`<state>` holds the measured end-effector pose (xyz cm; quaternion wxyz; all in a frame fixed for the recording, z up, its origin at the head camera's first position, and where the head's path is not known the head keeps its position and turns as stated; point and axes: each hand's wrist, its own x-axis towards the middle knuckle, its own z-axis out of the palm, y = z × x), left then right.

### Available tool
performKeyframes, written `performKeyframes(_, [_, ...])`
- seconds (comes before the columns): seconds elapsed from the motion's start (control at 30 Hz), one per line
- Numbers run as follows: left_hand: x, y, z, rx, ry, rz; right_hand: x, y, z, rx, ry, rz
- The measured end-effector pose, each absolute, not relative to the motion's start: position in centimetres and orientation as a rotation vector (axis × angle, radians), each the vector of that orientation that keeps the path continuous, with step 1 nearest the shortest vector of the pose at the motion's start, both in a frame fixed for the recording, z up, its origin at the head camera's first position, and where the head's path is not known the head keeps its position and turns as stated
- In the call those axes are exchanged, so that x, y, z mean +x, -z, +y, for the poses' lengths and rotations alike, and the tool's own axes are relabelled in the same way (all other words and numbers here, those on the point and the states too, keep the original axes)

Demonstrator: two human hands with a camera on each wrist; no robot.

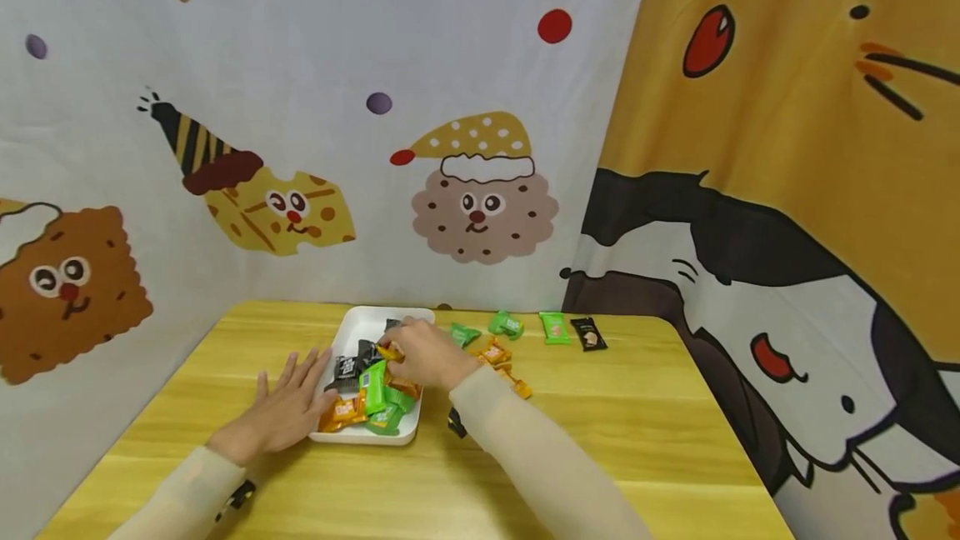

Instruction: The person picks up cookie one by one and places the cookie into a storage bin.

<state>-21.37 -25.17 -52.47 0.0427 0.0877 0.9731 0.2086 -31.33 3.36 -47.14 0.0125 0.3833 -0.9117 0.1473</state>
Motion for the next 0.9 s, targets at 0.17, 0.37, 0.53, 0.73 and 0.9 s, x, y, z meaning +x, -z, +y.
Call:
performKeyframes(0.17, [-21.6, 51.8, -24.7, 0.277, -0.567, 2.968, -31.4, 47.3, 3.1, 1.173, -0.412, -2.868])
performKeyframes(0.37, [-21.5, 51.8, -24.8, 0.269, -0.540, 2.962, -31.1, 47.8, 3.6, 1.187, -0.368, -2.895])
performKeyframes(0.53, [-21.4, 52.0, -24.7, 0.266, -0.558, 2.951, -30.8, 48.2, 4.7, 1.160, -0.374, -2.912])
performKeyframes(0.73, [-21.3, 52.1, -24.7, 0.256, -0.577, 2.952, -30.4, 48.3, 5.8, 1.178, -0.354, -2.854])
performKeyframes(0.9, [-21.4, 52.2, -24.9, 0.241, -0.582, 2.946, -30.1, 48.4, 7.0, 1.180, -0.387, -2.810])
